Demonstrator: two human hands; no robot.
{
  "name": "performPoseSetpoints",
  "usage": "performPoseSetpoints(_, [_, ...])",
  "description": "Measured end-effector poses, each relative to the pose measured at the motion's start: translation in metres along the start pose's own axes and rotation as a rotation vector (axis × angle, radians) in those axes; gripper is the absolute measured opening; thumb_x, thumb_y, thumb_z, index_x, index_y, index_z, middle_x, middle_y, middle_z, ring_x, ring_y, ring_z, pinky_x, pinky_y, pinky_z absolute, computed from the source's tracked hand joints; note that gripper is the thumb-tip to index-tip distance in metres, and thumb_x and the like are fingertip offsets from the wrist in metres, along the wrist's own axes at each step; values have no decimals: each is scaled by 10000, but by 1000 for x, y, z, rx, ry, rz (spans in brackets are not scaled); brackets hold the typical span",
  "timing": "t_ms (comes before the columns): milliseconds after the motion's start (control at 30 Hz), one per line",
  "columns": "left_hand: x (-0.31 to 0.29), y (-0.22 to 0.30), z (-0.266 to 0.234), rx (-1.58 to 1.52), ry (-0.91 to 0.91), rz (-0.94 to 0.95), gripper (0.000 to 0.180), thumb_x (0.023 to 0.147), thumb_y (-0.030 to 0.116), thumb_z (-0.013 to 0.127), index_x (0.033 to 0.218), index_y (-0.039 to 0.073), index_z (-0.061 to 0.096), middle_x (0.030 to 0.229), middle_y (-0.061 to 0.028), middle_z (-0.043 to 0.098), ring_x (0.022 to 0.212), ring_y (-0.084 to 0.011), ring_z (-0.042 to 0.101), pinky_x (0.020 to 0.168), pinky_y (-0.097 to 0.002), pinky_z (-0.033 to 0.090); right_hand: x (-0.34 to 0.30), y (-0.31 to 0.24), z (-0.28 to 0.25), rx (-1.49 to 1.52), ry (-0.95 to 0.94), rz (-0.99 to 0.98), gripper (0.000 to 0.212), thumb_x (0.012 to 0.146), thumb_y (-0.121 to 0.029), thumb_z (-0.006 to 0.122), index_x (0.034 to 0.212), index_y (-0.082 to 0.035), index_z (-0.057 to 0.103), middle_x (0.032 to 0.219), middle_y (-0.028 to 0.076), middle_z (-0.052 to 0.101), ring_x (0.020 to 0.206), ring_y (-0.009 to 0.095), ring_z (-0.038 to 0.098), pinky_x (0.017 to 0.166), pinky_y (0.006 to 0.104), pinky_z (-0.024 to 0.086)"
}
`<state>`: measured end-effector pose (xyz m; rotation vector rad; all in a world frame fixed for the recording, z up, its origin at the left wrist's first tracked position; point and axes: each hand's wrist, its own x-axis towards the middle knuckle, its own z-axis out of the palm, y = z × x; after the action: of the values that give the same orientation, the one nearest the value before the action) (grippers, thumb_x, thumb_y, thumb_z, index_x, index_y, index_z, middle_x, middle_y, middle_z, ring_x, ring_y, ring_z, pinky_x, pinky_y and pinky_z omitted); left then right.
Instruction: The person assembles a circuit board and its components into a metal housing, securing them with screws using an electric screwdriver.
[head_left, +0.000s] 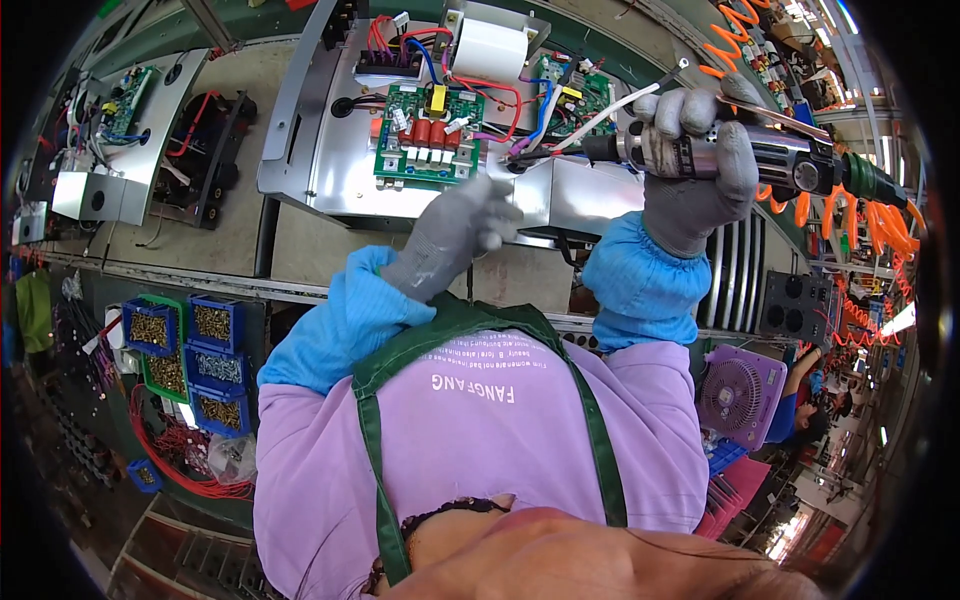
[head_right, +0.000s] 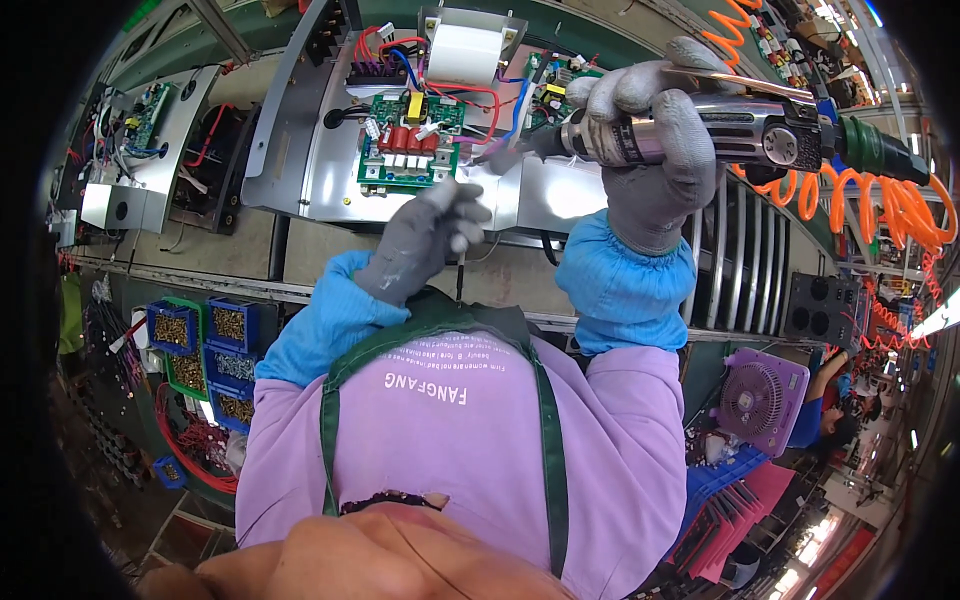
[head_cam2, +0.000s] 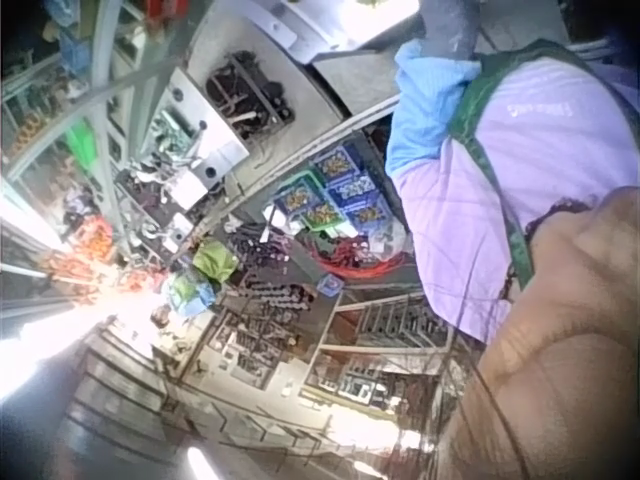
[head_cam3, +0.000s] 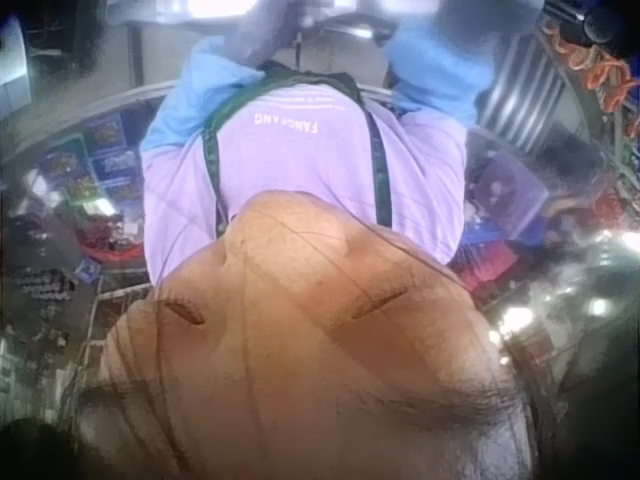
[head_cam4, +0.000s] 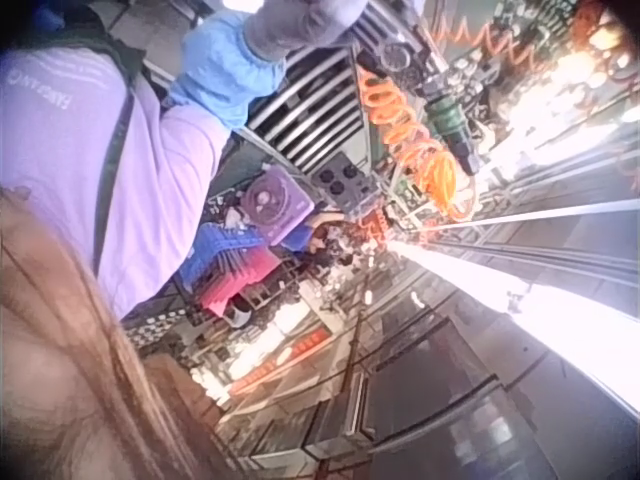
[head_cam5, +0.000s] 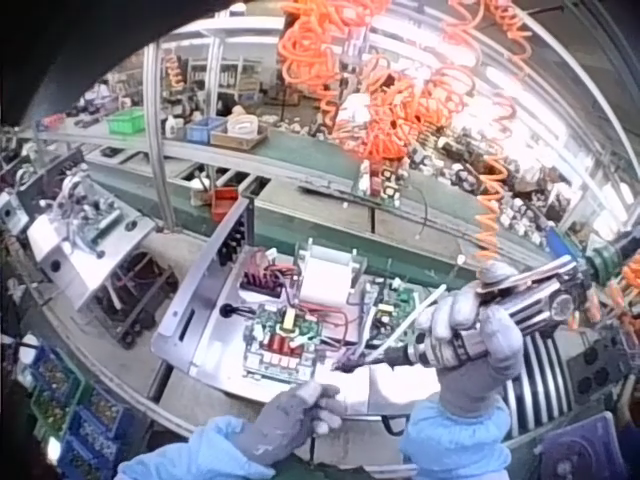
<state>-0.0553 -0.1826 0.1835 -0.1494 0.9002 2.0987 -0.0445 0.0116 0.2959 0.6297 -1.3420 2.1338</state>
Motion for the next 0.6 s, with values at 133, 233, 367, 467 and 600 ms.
performPoseSetpoints(133, [9,-24,-19,8,-136,-96,472,917,203,553,1305,-27,419,1017,-144,602,738,-122,541,624,-215,456,5,14,-9,71,-252,173,404,836,-109,466,1219,15,442,825,163,574,583,205,534,714,436,509])
performPoseSetpoints(233, [20,-23,-17,-206,-199,-112,601,900,102,550,1424,77,255,1121,-166,553,809,-141,559,666,-213,504,-1,19,17,-91,-84,67,423,818,44,454,1240,11,437,761,152,574,550,186,529,696,409,511])
performPoseSetpoints(367, [20,-18,-11,-243,-189,-151,562,915,49,453,1438,139,268,1055,-105,575,777,-150,570,625,-222,460,-1,22,13,-267,-287,49,482,831,-61,455,1301,22,389,833,115,550,684,218,545,765,477,472])
performPoseSetpoints(467, [20,-20,-14,-260,-171,-142,587,908,49,463,1442,186,264,1063,-97,564,827,-150,565,646,-222,456,0,29,16,-137,-399,82,492,833,-34,486,1313,7,386,850,114,571,692,225,565,752,478,485])
performPoseSetpoints(600, [18,-16,-12,-197,-177,-133,578,897,55,487,1423,195,293,1064,-90,555,854,-161,559,666,-227,454,-7,32,27,-157,-270,144,483,830,-48,514,1296,4,396,825,106,581,636,215,554,740,464,481])
